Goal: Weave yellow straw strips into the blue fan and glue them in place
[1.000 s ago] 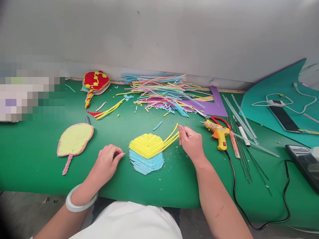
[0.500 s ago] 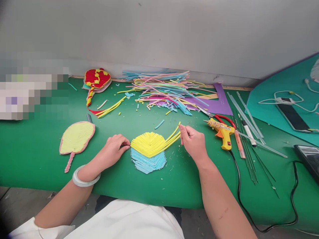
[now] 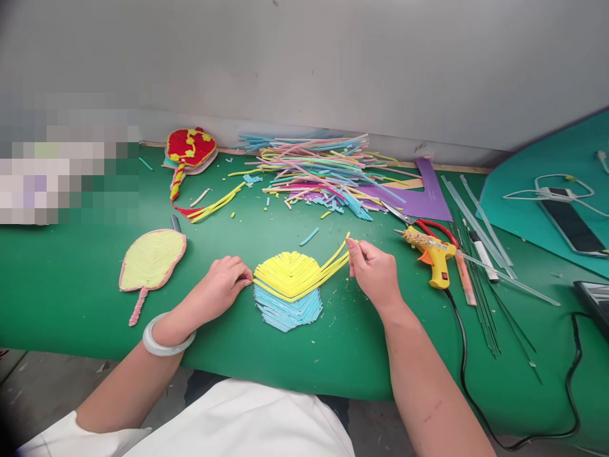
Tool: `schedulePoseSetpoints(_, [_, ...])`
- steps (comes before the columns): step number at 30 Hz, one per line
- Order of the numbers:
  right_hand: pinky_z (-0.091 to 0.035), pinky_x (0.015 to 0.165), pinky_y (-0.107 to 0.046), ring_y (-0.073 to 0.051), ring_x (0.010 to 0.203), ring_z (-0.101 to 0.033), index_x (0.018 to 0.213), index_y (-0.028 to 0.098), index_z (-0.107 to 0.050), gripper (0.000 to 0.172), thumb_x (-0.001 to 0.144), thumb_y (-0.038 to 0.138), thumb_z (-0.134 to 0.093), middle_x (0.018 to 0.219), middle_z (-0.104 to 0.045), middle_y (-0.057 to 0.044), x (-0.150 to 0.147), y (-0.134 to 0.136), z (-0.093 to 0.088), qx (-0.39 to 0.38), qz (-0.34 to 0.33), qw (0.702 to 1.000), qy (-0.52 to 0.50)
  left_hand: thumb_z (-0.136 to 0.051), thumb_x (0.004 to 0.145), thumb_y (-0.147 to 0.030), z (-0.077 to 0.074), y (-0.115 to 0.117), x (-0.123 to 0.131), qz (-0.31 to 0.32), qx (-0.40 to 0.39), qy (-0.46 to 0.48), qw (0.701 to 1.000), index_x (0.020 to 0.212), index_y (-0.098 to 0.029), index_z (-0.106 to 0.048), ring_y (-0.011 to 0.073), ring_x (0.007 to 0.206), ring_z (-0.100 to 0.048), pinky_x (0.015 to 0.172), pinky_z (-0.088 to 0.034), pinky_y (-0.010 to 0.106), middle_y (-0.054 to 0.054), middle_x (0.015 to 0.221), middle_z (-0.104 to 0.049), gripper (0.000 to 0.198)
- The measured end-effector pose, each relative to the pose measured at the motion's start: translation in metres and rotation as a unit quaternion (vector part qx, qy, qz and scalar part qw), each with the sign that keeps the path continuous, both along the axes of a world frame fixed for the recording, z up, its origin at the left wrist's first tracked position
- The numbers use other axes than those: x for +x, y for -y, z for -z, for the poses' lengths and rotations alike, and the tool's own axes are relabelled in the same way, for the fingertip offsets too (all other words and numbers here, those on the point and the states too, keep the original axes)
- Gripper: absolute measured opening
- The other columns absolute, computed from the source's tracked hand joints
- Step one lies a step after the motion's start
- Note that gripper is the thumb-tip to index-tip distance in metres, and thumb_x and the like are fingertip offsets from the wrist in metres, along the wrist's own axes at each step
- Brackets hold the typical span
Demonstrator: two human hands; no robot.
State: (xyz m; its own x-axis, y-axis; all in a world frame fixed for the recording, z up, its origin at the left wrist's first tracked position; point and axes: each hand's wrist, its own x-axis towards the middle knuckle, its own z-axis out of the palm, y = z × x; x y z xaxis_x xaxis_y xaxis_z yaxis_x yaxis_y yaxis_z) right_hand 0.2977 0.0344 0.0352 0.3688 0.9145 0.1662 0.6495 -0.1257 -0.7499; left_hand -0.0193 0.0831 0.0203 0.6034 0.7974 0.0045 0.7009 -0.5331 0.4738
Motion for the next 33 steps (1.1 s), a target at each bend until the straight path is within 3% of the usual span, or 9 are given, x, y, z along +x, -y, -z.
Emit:
schedulePoseSetpoints(4, [-0.037,0.048,-0.024,-0.010,0.042,-0.043,0.052,0.022,-0.051,0.059,0.095,0.062,-0.047,0.044,-0.052,0.003,0.000,0.001,0.000,0.001,0.001,1.000,0.007,-0.042,0.094,-0.021,0.002,-0.002,-0.003,-0.033,-0.004,0.008,0.999,0.081,-0.023,-0.055,0.0226,0.084,-0.051,0.081,-0.040,0.040,0.004,0.086,-0.059,0.019])
schedulePoseSetpoints(7, [-0.037,0.048,-0.025,-0.011,0.043,-0.044,0.053,0.023,-0.052,0.058,0.095,0.062,-0.046,0.045,-0.053,0.003,0.000,0.001,0.000,0.006,-0.002,1.000,0.010,-0.044,0.093,-0.024,0.003,-0.009,-0.011,-0.102,-0.004,0.024,0.995,0.080,-0.023,-0.054,0.0239,0.086,-0.054,0.080,-0.043,0.040,0.005,0.087,-0.060,0.016])
schedulePoseSetpoints(13, [-0.038,0.049,-0.025,-0.011,0.043,-0.045,0.053,0.023,-0.052,0.059,0.095,0.063,-0.046,0.045,-0.053,0.003,-0.001,0.001,-0.001,0.002,0.001,1.000,0.010,-0.041,0.096,-0.029,-0.004,-0.014,-0.018,-0.217,0.002,0.095,0.972,0.098,-0.023,-0.052,0.0210,0.086,-0.065,0.076,-0.051,0.035,0.005,0.092,-0.067,0.013])
schedulePoseSetpoints(16, [-0.038,0.050,-0.025,-0.011,0.043,-0.045,0.053,0.023,-0.052,0.058,0.095,0.063,-0.046,0.046,-0.053,0.003,0.000,0.001,-0.001,-0.001,0.003,1.000,0.011,-0.039,0.097,-0.029,-0.012,-0.007,-0.012,-0.190,0.030,0.143,0.971,0.126,-0.022,-0.048,0.0212,0.114,-0.062,0.096,-0.048,0.037,0.008,0.119,-0.066,0.031])
schedulePoseSetpoints(18, [-0.037,0.050,-0.024,-0.011,0.044,-0.044,0.053,0.022,-0.052,0.058,0.095,0.062,-0.046,0.046,-0.053,0.003,-0.001,0.002,-0.001,-0.002,0.004,1.000,0.012,-0.041,0.097,-0.028,-0.016,-0.003,-0.008,-0.125,0.061,0.177,0.974,0.144,-0.023,-0.037,0.0220,0.137,-0.046,0.110,-0.039,0.040,0.009,0.144,-0.053,0.047])
schedulePoseSetpoints(20, [-0.037,0.050,-0.024,-0.010,0.043,-0.044,0.053,0.022,-0.052,0.058,0.095,0.062,-0.047,0.045,-0.053,0.003,-0.001,0.002,-0.001,0.001,0.002,1.000,0.011,-0.043,0.098,-0.029,-0.018,-0.001,-0.006,-0.105,0.070,0.198,0.972,0.150,-0.025,-0.032,0.0223,0.139,-0.043,0.111,-0.038,0.040,0.008,0.150,-0.049,0.053])
schedulePoseSetpoints(23, [-0.037,0.049,-0.025,-0.011,0.043,-0.044,0.053,0.023,-0.053,0.058,0.094,0.063,-0.047,0.045,-0.053,0.003,-0.001,0.002,-0.002,0.006,-0.001,1.000,0.008,-0.045,0.098,-0.034,-0.018,-0.002,-0.006,-0.202,0.041,0.214,0.955,0.139,-0.025,-0.046,0.0208,0.112,-0.064,0.094,-0.049,0.036,0.005,0.119,-0.069,0.042])
schedulePoseSetpoints(26, [-0.037,0.048,-0.025,-0.011,0.042,-0.043,0.052,0.023,-0.052,0.059,0.094,0.063,-0.047,0.044,-0.052,0.003,-0.001,0.002,-0.002,0.011,-0.002,1.000,0.008,-0.051,0.096,-0.041,-0.015,-0.007,-0.009,-0.271,0.042,0.227,0.934,0.117,-0.022,-0.057,0.0205,0.097,-0.066,0.086,-0.051,0.034,0.004,0.097,-0.070,0.029])
schedulePoseSetpoints(33, [-0.036,0.046,-0.025,-0.010,0.041,-0.042,0.051,0.023,-0.051,0.059,0.094,0.063,-0.046,0.043,-0.051,0.003,-0.001,0.002,-0.001,0.012,-0.005,1.000,0.006,-0.055,0.089,-0.029,0.001,-0.018,-0.015,-0.196,0.026,0.098,0.975,0.090,-0.022,-0.061,0.0228,0.094,-0.061,0.088,-0.047,0.040,0.004,0.093,-0.062,0.009])
